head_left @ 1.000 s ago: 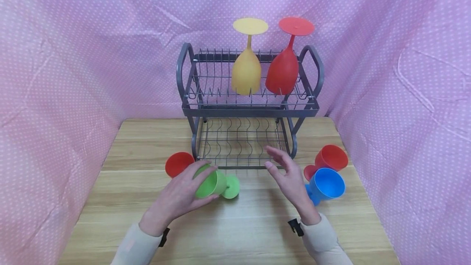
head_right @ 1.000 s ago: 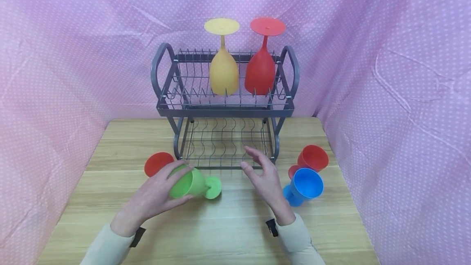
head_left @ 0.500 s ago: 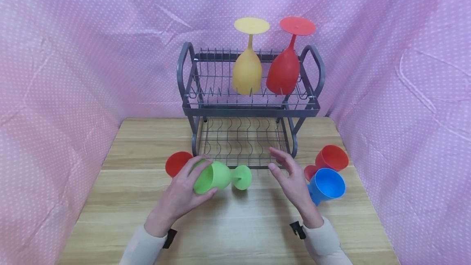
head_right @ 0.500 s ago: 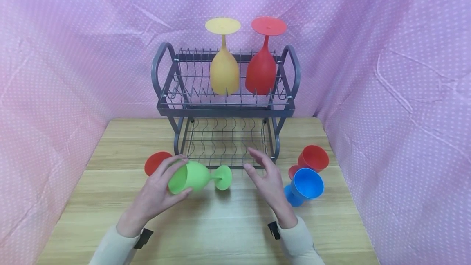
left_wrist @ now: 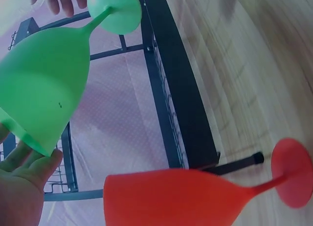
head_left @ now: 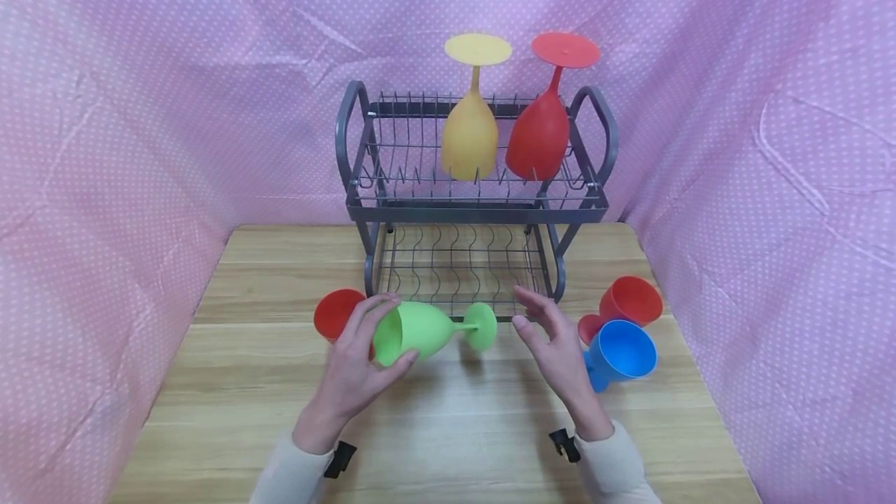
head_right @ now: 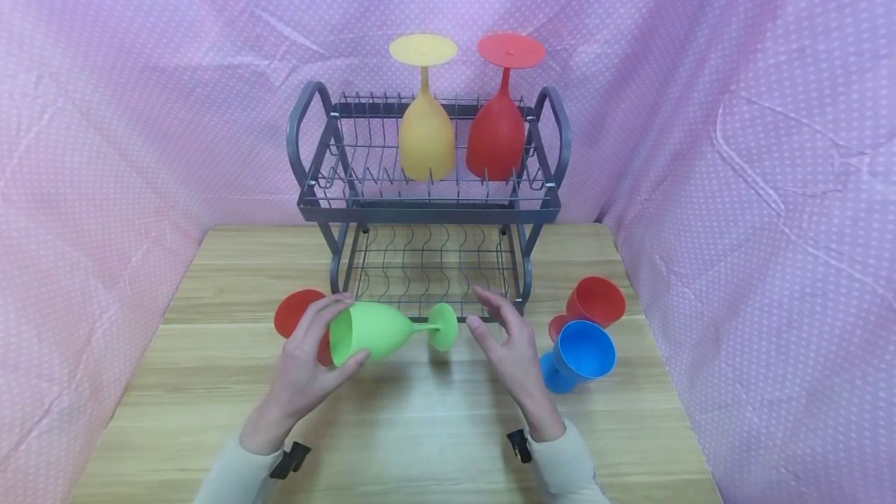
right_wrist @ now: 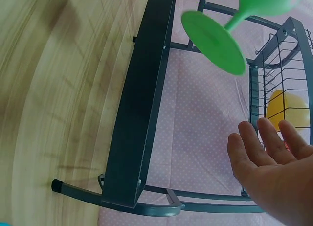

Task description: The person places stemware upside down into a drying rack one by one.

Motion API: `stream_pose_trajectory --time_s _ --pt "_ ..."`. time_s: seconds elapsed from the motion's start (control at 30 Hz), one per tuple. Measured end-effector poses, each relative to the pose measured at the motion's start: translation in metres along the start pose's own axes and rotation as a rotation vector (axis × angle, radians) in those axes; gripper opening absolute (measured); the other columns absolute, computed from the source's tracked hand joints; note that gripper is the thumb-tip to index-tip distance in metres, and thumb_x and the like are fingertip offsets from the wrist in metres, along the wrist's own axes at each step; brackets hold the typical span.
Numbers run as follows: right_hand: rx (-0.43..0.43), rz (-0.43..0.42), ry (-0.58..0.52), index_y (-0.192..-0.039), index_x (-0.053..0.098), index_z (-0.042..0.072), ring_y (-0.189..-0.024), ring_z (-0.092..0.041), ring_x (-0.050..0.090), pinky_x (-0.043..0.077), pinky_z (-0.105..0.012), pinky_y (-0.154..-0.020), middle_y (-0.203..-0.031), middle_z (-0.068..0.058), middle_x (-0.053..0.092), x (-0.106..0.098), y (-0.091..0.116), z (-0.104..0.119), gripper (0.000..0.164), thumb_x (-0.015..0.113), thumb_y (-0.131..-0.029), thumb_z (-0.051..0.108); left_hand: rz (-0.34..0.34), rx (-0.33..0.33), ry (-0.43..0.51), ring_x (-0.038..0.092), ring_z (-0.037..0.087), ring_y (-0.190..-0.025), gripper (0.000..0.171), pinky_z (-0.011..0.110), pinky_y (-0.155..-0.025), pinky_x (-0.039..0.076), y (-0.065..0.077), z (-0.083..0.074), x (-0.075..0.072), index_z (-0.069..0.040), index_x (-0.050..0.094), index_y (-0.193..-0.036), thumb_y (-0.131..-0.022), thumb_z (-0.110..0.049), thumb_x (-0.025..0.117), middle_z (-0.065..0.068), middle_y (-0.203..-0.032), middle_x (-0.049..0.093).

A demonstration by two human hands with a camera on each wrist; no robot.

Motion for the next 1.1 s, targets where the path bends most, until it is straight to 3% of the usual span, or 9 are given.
stream_pose_trajectory --time_s 0.17,0.27,0.47,0.73,1.0,1.1 --pt "0.013 -0.014 -0.014 -0.147 0.055 0.017 -0.136 -0.024 0.055 0.046 -0.033 -0.111 -0.149 -0.002 0.058 0.001 0.002 -0.004 0.046 0.066 -0.103 0.023 -0.050 -0.042 0.042 0.055 0.028 -0.129 0.066 0.051 -0.089 0.060 0.003 0.002 0.003 -0.006 0.058 -0.138 -0.080 -0.024 0.082 0.010 -0.143 0.056" --pt "0.029 -0.021 -0.018 -0.148 0.054 0.016 -0.138 -0.027 0.054 0.045 -0.027 -0.109 -0.151 -0.003 0.056 0.001 0.003 -0.005 0.047 0.065 -0.103 0.023 -0.085 -0.060 0.058 0.055 0.027 -0.129 0.066 0.050 -0.094 0.058 0.005 0.002 0.004 -0.005 0.057 -0.138 -0.079 -0.022 0.082 0.009 -0.143 0.057" --pt "0.091 -0.041 -0.032 -0.152 0.049 0.015 -0.141 -0.033 0.051 0.045 -0.025 -0.106 -0.157 -0.007 0.049 0.000 0.006 -0.011 0.052 0.064 -0.104 0.026 -0.133 -0.145 0.152 0.053 0.024 -0.129 0.066 0.047 -0.101 0.054 0.006 0.003 0.007 -0.006 0.056 -0.139 -0.079 -0.018 0.081 0.008 -0.143 0.056" --pt "0.102 -0.046 -0.165 -0.157 0.040 0.015 -0.149 -0.032 0.039 0.042 -0.015 -0.106 -0.163 -0.007 0.040 0.006 0.007 -0.014 0.057 0.062 -0.105 0.022 -0.160 -0.271 0.351 0.048 0.023 -0.132 0.066 0.027 -0.109 0.043 0.008 0.009 0.015 0.000 0.050 -0.142 -0.083 -0.009 0.078 0.008 -0.145 0.051" --pt "0.147 -0.044 -0.243 -0.160 0.033 0.010 -0.151 -0.032 0.036 0.041 -0.014 -0.106 -0.164 -0.010 0.037 0.013 0.011 -0.018 0.063 0.060 -0.105 0.021 -0.198 -0.357 0.482 0.046 0.028 -0.136 0.065 0.027 -0.109 0.044 0.009 0.013 0.021 0.002 0.045 -0.145 -0.087 -0.007 0.074 0.022 -0.147 0.046" --pt "0.187 -0.037 -0.261 -0.161 0.030 0.008 -0.151 -0.032 0.036 0.041 -0.015 -0.106 -0.165 -0.011 0.036 0.017 0.012 -0.023 0.066 0.061 -0.105 0.023 -0.205 -0.382 0.522 0.045 0.029 -0.136 0.066 0.027 -0.107 0.046 0.009 0.014 0.024 0.002 0.042 -0.146 -0.088 -0.007 0.072 0.022 -0.148 0.044"
Point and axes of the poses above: each hand's wrist, its own y-axis away from the middle knuckle, its own x-axis out of the palm, z = x × y, the point moved 8 cm from there along -y, towards the middle knuckle
